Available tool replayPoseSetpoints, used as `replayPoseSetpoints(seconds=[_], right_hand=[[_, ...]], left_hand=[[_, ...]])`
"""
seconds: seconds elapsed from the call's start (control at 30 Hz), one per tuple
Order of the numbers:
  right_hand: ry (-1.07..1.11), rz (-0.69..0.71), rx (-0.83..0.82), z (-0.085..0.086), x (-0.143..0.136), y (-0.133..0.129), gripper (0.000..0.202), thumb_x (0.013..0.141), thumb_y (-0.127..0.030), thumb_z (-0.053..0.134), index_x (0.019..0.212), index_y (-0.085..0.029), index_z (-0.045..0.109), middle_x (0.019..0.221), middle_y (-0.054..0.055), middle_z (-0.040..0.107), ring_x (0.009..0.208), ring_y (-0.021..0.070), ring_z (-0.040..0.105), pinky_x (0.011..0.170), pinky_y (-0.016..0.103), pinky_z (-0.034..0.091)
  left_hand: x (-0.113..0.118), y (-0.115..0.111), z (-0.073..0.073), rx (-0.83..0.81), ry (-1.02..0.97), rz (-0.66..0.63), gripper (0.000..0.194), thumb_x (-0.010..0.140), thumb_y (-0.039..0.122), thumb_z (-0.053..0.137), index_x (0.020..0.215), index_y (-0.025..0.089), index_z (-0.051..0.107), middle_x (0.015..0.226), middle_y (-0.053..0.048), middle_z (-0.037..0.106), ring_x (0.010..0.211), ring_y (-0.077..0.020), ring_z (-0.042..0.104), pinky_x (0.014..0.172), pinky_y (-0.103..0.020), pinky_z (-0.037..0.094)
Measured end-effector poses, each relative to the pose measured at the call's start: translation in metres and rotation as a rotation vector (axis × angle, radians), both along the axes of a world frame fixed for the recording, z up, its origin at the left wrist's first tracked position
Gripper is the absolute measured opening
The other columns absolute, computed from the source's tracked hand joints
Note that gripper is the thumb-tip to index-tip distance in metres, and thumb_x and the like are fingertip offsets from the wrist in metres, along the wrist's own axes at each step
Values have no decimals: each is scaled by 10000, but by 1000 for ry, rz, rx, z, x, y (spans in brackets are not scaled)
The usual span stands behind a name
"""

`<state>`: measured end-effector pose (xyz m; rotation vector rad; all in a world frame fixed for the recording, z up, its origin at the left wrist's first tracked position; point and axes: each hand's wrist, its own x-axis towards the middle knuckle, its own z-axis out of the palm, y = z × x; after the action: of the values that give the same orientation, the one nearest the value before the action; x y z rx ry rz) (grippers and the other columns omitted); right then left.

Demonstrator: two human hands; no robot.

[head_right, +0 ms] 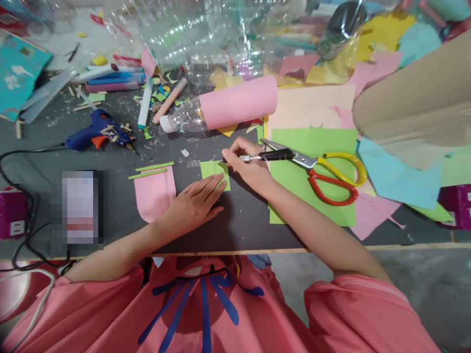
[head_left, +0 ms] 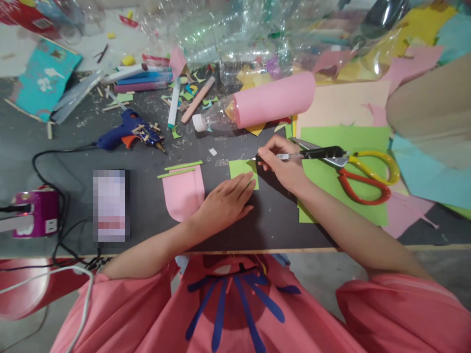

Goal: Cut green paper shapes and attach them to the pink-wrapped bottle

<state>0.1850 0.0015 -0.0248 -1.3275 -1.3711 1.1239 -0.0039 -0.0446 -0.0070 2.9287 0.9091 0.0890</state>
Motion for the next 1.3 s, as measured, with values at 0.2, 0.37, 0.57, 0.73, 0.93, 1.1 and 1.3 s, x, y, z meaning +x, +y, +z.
replayPoseSetpoints(seconds=[0.2,0.37,0.57,0.73,0.93,1.1,1.3], right_hand=[[-238,141,5,5,-1,-1,303,821,-347,563,587,-210,428,517,-45,500,487,83,438,519,257,334],[-286,179,18,8,-3,-1,289,815,-334,529,584,-214,404,531,-39,489,497,86,419,532,264,328],[-311,189,44,9,-3,-2,276,804,-333,519,589,-216,392,539,-42,482,503,87,406,528,257,327],[-300,213,58,7,-3,-2,261,800,-318,509,585,-214,403,522,-44,483,486,84,403,517,256,320],[-288,158,73,5,-3,-2,274,815,-314,526,590,-214,405,534,-52,459,497,83,384,530,261,321],[-301,210,67,6,-3,-3,257,796,-284,535,584,-212,408,520,-57,463,485,80,388,517,253,311],[-271,146,41,8,-3,-3,274,808,-296,527,580,-220,393,524,-52,449,503,92,398,534,268,320]], left_hand=[[1,0,2,-13,14,-1,491,970,309,398,1379,40,433,1386,-161,546,1311,-230,483,1070,-335,414],[0,-1,3,-39,13,4,501,964,310,418,1385,39,420,1390,-168,538,1318,-235,473,1077,-342,407],[0,0,3,-68,21,5,506,963,304,413,1398,46,406,1384,-173,539,1333,-232,455,1089,-347,393],[0,-1,2,-63,15,8,501,967,307,399,1398,51,411,1377,-174,543,1335,-233,450,1087,-346,388],[-1,-1,0,5,1,-7,487,962,307,413,1366,39,453,1364,-165,559,1297,-241,486,1062,-335,404],[-1,-1,0,-2,-5,-9,487,967,309,399,1369,38,451,1351,-177,565,1295,-244,489,1057,-344,410],[0,0,2,-42,19,2,488,971,298,382,1386,46,434,1388,-178,538,1318,-235,470,1072,-337,403]])
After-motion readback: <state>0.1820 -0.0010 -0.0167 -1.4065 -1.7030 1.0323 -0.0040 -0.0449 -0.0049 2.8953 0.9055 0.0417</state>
